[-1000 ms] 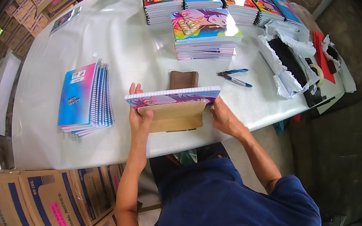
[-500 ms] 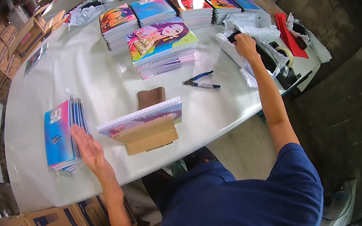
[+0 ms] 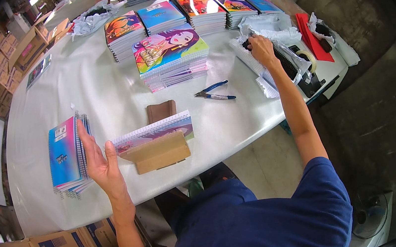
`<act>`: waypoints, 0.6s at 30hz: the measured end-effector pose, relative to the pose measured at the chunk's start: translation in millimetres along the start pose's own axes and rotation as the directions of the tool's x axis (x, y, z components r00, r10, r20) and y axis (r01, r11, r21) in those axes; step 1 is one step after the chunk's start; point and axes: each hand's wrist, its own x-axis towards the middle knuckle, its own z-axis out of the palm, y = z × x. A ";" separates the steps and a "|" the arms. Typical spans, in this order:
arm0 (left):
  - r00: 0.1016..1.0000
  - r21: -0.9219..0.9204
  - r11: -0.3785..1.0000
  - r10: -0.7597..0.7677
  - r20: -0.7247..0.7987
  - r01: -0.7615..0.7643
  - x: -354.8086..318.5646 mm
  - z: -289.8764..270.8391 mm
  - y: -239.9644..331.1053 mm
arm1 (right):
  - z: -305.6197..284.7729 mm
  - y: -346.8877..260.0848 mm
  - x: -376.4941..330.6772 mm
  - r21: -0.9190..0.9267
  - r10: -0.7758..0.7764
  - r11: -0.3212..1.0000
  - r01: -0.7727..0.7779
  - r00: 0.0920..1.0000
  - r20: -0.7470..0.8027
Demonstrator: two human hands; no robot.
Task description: The person trims the excess spiral wire binding from several notebooks using a pair of wire cutters. They place each notebook into a wooden alignment jig, cut the wire, and then stack the finished items to the side.
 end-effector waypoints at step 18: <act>0.722 0.606 0.658 -0.134 0.679 -0.447 15.6 87.0 12.8 | -139.3 -216.2 -94.8 0.953 -0.219 0.290 0.083 0.976 -0.018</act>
